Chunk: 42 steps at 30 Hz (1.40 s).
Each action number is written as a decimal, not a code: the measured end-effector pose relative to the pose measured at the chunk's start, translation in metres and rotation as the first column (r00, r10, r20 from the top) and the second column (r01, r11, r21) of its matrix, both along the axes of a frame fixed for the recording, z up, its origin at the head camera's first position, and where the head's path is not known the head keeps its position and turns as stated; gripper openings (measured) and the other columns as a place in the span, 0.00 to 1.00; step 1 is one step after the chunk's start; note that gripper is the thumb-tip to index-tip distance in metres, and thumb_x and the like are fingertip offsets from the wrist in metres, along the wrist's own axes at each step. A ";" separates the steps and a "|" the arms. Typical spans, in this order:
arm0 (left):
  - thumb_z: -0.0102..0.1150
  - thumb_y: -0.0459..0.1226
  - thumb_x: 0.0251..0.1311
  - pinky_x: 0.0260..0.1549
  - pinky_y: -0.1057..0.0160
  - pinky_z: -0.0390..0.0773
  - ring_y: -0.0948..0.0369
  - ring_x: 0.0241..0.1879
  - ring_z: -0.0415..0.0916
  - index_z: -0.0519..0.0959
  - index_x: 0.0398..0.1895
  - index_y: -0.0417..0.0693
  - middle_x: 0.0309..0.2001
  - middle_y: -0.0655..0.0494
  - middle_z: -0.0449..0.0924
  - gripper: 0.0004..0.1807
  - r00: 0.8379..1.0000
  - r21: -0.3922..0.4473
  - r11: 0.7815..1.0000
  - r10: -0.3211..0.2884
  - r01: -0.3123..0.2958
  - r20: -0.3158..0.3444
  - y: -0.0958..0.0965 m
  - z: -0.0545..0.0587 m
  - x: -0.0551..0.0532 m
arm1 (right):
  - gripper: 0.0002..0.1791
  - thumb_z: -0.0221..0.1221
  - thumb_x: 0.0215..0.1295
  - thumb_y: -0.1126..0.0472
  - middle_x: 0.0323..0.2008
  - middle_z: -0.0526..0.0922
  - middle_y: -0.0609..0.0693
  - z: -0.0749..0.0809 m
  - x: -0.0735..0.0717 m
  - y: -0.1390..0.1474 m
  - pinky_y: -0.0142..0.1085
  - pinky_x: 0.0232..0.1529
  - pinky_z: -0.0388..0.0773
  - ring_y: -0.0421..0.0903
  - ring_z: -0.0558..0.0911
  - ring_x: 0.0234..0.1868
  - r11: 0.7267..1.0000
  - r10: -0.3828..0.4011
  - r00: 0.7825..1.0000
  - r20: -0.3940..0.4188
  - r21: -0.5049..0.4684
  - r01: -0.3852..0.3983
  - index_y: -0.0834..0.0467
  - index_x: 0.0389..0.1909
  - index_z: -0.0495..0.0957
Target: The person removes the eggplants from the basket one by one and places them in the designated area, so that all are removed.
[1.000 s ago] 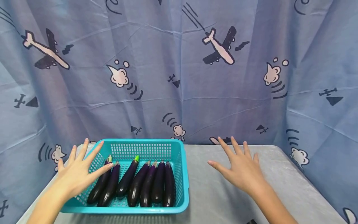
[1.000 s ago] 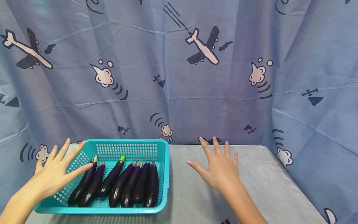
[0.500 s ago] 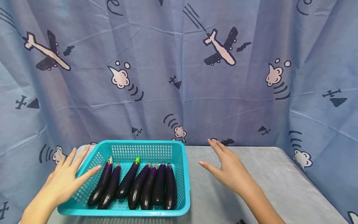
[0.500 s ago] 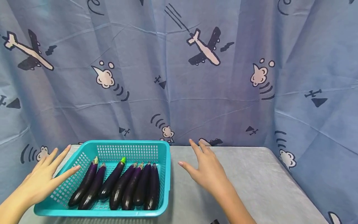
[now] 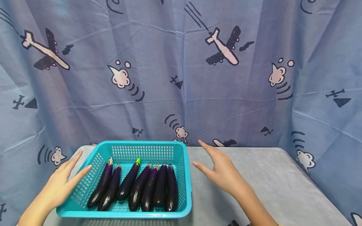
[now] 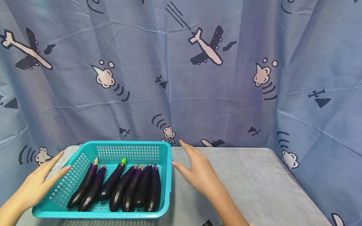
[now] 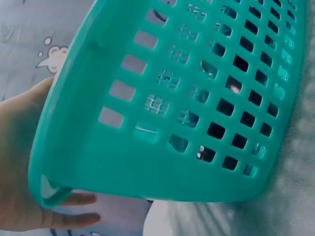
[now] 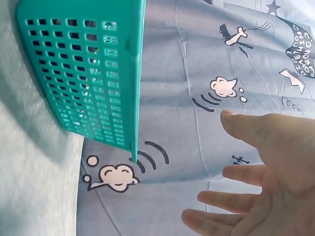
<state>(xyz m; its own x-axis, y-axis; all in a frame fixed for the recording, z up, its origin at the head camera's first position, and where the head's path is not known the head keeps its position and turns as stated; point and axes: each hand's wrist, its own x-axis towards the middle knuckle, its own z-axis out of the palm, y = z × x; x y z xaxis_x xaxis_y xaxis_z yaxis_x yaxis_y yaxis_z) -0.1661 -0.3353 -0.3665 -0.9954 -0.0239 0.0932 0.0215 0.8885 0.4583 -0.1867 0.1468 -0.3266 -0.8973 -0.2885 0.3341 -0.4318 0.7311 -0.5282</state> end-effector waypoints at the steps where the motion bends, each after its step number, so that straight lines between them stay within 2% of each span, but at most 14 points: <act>1: 0.42 0.59 0.81 0.53 0.18 0.67 0.21 0.65 0.63 0.44 0.86 0.39 0.72 0.15 0.56 0.45 1.000 0.017 1.000 0.000 0.000 0.002 -0.001 0.000 -0.001 | 0.41 0.69 0.72 0.52 0.75 0.72 0.60 -0.001 -0.001 -0.002 0.64 0.69 0.72 0.65 0.72 0.74 1.000 0.006 1.000 -0.003 -0.011 -0.006 0.59 0.80 0.65; 6: 0.36 0.55 0.84 0.45 0.32 0.80 0.35 0.52 0.82 0.48 0.85 0.36 0.68 0.20 0.68 0.41 0.999 0.122 0.993 -0.005 0.001 0.034 -0.011 0.000 -0.004 | 0.40 0.69 0.72 0.55 0.74 0.74 0.58 -0.004 -0.003 -0.011 0.58 0.63 0.81 0.61 0.77 0.70 0.997 0.040 0.999 0.009 -0.064 -0.039 0.56 0.80 0.65; 10: 0.30 0.54 0.86 0.43 0.42 0.84 0.37 0.52 0.82 0.46 0.84 0.33 0.69 0.19 0.66 0.39 0.997 0.224 0.975 -0.016 -0.001 0.071 -0.017 -0.001 -0.005 | 0.39 0.69 0.71 0.58 0.73 0.75 0.58 -0.007 -0.004 -0.019 0.56 0.62 0.82 0.62 0.79 0.67 0.992 0.062 0.998 0.021 -0.111 -0.059 0.56 0.80 0.67; 13: 0.27 0.53 0.87 0.40 0.53 0.85 0.47 0.49 0.83 0.44 0.84 0.31 0.68 0.19 0.66 0.39 0.996 0.304 0.953 -0.024 -0.004 0.089 -0.022 -0.004 -0.006 | 0.38 0.70 0.71 0.58 0.72 0.76 0.58 -0.008 -0.005 -0.025 0.56 0.63 0.82 0.62 0.79 0.67 0.987 0.066 0.997 0.043 -0.149 -0.059 0.56 0.79 0.68; 15: 0.25 0.52 0.87 0.37 0.61 0.84 0.59 0.46 0.80 0.44 0.83 0.30 0.65 0.21 0.69 0.39 0.995 0.358 0.934 -0.023 -0.012 0.095 -0.024 -0.007 -0.006 | 0.37 0.69 0.71 0.57 0.71 0.77 0.58 -0.008 -0.004 -0.029 0.56 0.63 0.81 0.62 0.79 0.67 0.984 0.069 0.996 0.062 -0.172 -0.057 0.55 0.79 0.68; 18: 0.26 0.54 0.87 0.36 0.64 0.84 0.69 0.39 0.77 0.44 0.84 0.30 0.59 0.31 0.76 0.40 0.993 0.437 0.898 -0.009 -0.044 0.120 -0.027 -0.010 -0.007 | 0.37 0.69 0.72 0.56 0.71 0.77 0.57 -0.009 -0.004 -0.035 0.55 0.62 0.82 0.61 0.79 0.68 0.979 0.069 0.994 0.085 -0.197 -0.051 0.53 0.78 0.69; 22: 0.28 0.56 0.86 0.37 0.61 0.86 0.68 0.38 0.80 0.42 0.84 0.31 0.53 0.51 0.79 0.42 0.988 0.533 0.842 -0.008 -0.077 0.155 -0.029 -0.014 -0.007 | 0.35 0.68 0.72 0.55 0.68 0.79 0.60 -0.010 -0.006 -0.042 0.56 0.62 0.82 0.62 0.81 0.65 0.973 0.086 0.992 0.095 -0.223 -0.063 0.53 0.78 0.70; 27: 0.29 0.56 0.86 0.39 0.58 0.89 0.67 0.39 0.86 0.40 0.85 0.35 0.51 0.60 0.77 0.41 0.976 0.636 0.762 -0.023 -0.123 0.216 -0.035 -0.018 -0.007 | 0.34 0.67 0.74 0.53 0.65 0.81 0.60 -0.013 -0.011 -0.051 0.57 0.61 0.82 0.63 0.84 0.61 0.962 0.129 0.981 0.145 -0.258 -0.088 0.51 0.78 0.70; 30: 0.31 0.55 0.86 0.41 0.56 0.89 0.65 0.42 0.87 0.44 0.86 0.43 0.56 0.49 0.76 0.37 0.971 0.669 0.732 -0.044 -0.129 0.236 -0.040 -0.023 -0.007 | 0.35 0.66 0.74 0.51 0.64 0.82 0.60 -0.014 -0.014 -0.056 0.58 0.60 0.83 0.63 0.85 0.59 0.959 0.150 0.974 0.172 -0.264 -0.101 0.50 0.78 0.69; 33: 0.33 0.53 0.87 0.44 0.52 0.89 0.64 0.45 0.86 0.62 0.78 0.68 0.64 0.38 0.70 0.23 0.967 0.713 0.691 -0.081 -0.120 0.241 -0.045 -0.030 -0.007 | 0.35 0.66 0.75 0.52 0.64 0.82 0.60 -0.015 -0.017 -0.059 0.57 0.60 0.83 0.62 0.85 0.58 0.956 0.157 0.970 0.187 -0.274 -0.102 0.51 0.79 0.67; 34: 0.35 0.52 0.87 0.45 0.51 0.89 0.64 0.47 0.85 0.67 0.73 0.75 0.66 0.40 0.69 0.19 0.965 0.730 0.674 -0.096 -0.116 0.243 -0.047 -0.033 -0.008 | 0.35 0.65 0.75 0.52 0.64 0.82 0.60 -0.015 -0.018 -0.060 0.56 0.60 0.83 0.61 0.85 0.58 0.956 0.157 0.969 0.189 -0.275 -0.101 0.52 0.79 0.67; 36: 0.37 0.51 0.87 0.46 0.50 0.88 0.64 0.48 0.84 0.73 0.60 0.86 0.64 0.52 0.72 0.15 0.961 0.765 0.634 -0.124 -0.116 0.249 -0.053 -0.040 -0.010 | 0.36 0.65 0.75 0.53 0.64 0.81 0.61 -0.016 -0.019 -0.062 0.55 0.60 0.83 0.61 0.85 0.58 0.953 0.162 0.965 0.205 -0.286 -0.099 0.53 0.80 0.66; 37: 0.38 0.50 0.87 0.46 0.50 0.88 0.64 0.49 0.84 0.75 0.55 0.89 0.62 0.58 0.72 0.15 0.960 0.772 0.624 -0.127 -0.119 0.251 -0.054 -0.042 -0.011 | 0.36 0.65 0.75 0.53 0.64 0.81 0.62 -0.016 -0.020 -0.063 0.54 0.60 0.84 0.61 0.85 0.58 0.951 0.166 0.963 0.212 -0.292 -0.099 0.54 0.79 0.66; 42: 0.41 0.48 0.86 0.44 0.49 0.89 0.62 0.48 0.85 0.76 0.51 0.91 0.53 0.71 0.74 0.17 0.956 0.785 0.608 -0.145 -0.119 0.257 -0.057 -0.045 -0.013 | 0.37 0.66 0.75 0.53 0.66 0.79 0.66 -0.015 -0.023 -0.068 0.56 0.56 0.85 0.63 0.85 0.60 0.943 0.191 0.940 0.283 -0.320 -0.096 0.58 0.79 0.65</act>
<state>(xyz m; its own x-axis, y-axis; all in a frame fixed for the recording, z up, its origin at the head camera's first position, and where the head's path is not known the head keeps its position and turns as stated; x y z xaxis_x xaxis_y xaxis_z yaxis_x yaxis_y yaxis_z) -0.1789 -0.3920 -0.4113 -0.9734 0.0566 -0.2218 -0.2086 0.1795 0.9614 -0.2098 0.0790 -0.3411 -0.9253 -0.3523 0.1404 -0.3025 0.4623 -0.8335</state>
